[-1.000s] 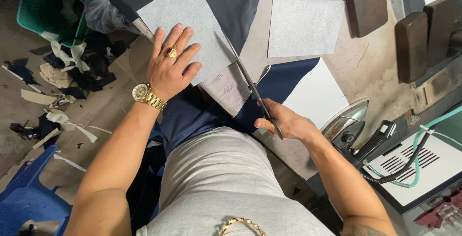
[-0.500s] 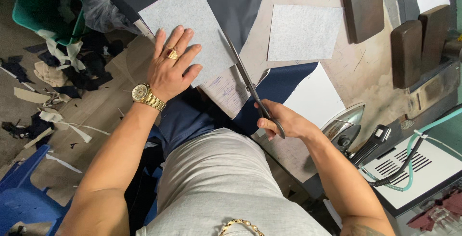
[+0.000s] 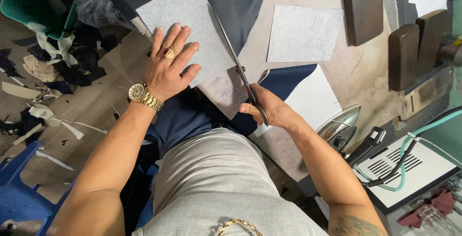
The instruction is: The person cuts pieces of dark blue fabric and grey lining using large shears, then irons the grey lining onto the fabric while using a handheld weight to press the layers flat on a workbench.
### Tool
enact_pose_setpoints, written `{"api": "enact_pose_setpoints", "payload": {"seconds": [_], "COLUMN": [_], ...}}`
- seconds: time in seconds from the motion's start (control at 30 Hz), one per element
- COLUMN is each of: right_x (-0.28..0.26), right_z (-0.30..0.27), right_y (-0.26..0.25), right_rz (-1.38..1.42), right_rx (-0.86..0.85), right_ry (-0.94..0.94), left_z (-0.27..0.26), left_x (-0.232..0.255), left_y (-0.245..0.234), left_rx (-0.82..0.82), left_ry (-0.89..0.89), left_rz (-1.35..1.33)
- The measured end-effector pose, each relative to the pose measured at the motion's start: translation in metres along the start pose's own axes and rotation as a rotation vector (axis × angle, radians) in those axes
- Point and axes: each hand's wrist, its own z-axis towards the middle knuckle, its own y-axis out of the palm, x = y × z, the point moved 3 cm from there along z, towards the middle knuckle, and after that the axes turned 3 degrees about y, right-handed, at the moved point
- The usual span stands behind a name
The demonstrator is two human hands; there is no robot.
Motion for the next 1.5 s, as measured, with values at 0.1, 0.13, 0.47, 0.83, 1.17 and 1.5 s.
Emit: {"api": "enact_pose_setpoints", "payload": {"seconds": [0.1, 0.13, 0.47, 0.83, 1.17, 1.5], "right_x": [-0.020, -0.023, -0.059, -0.063, -0.020, -0.020], "right_z": [-0.008, -0.005, 0.023, 0.008, -0.066, -0.028], "right_y": [-0.003, -0.004, -0.005, -0.012, 0.007, 0.170], "right_rz": [0.012, 0.011, -0.007, 0.030, 0.217, 0.522], "right_rx": [-0.030, -0.032, -0.005, 0.013, 0.053, -0.079], "right_ry": [0.016, 0.015, -0.065, -0.136, -0.303, -0.081], "left_z": [0.000, 0.000, 0.003, 0.005, 0.061, 0.122], "left_x": [0.000, 0.000, 0.000, 0.005, 0.058, -0.097], "left_y": [-0.001, -0.001, -0.004, -0.007, 0.035, -0.059], "left_rx": [-0.002, -0.002, 0.035, 0.001, -0.188, -0.605], "left_ry": [-0.001, -0.003, 0.013, 0.016, -0.100, 0.398], "left_rz": [0.014, 0.015, -0.003, 0.016, -0.098, 0.029]}}
